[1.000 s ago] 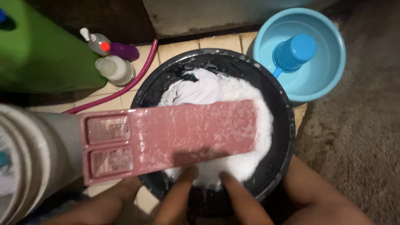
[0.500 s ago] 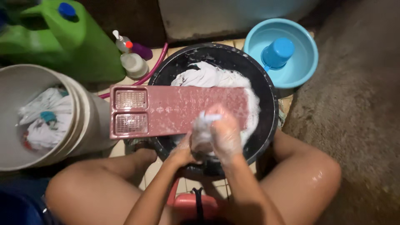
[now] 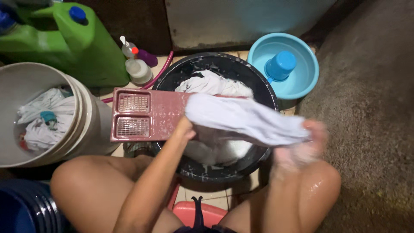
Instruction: The person washes clothes by hand in a basin of soapy water using a washboard and a brush.
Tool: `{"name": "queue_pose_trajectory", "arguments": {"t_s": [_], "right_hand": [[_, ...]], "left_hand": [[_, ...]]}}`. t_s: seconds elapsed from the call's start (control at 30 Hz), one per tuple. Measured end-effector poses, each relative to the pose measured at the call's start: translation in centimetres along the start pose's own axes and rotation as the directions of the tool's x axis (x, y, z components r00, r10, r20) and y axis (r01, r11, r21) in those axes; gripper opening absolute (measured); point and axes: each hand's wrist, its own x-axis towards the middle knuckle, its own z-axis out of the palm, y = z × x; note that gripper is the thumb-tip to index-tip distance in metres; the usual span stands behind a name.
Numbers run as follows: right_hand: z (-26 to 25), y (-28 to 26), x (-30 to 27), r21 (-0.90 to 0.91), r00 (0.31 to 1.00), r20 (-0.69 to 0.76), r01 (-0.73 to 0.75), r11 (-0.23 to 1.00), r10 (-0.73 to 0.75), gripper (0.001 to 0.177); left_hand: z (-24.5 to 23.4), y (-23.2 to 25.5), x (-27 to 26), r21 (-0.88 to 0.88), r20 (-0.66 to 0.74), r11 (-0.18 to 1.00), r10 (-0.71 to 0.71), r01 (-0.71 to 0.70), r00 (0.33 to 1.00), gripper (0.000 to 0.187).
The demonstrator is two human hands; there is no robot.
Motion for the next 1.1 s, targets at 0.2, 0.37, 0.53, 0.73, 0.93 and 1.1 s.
{"name": "queue_pose_trajectory", "arguments": {"t_s": [0.2, 0.37, 0.53, 0.73, 0.93, 1.1], "right_hand": [[-10.9, 14.2, 1.3, -0.299, 0.788, -0.431, -0.584, 0.754, 0.439, 0.038], [-6.9, 16.3, -0.6, 0.200, 0.693, -0.174, -0.670, 0.714, 0.699, 0.076], [-10.2, 19.3, -1.0, 0.159, 0.855, 0.018, -0.515, 0.843, 0.519, 0.031], [-13.2, 20.6, -0.9, 0.262, 0.682, -0.302, -0.613, 0.745, 0.667, 0.054], [-5.6, 18.8, -1.8, 0.345, 0.680, -0.069, -0.670, 0.657, 0.730, 0.060], [-2.8, 18.3, -3.3, 0.449, 0.722, 0.031, -0.628, 0.636, 0.691, 0.063]], "left_hand": [[4.9, 1.0, -3.0, 0.340, 0.129, 0.905, 0.224, -0.255, 0.966, 0.061], [2.6, -5.4, -3.9, 0.781, 0.388, 0.447, 0.198, -0.435, 0.900, 0.076], [0.7, -7.7, -8.8, 0.611, 0.532, 0.676, 0.034, -0.411, 0.846, 0.069], [-2.4, -3.2, -8.1, -0.286, 0.023, 0.958, -0.008, 0.015, 1.000, 0.069], [-5.4, 0.3, 0.5, -0.099, -0.171, 0.993, 0.050, -0.068, 0.984, 0.064], [-2.8, -7.8, 1.1, 0.407, -0.023, 0.891, 0.233, -0.203, 0.972, 0.059]]}}
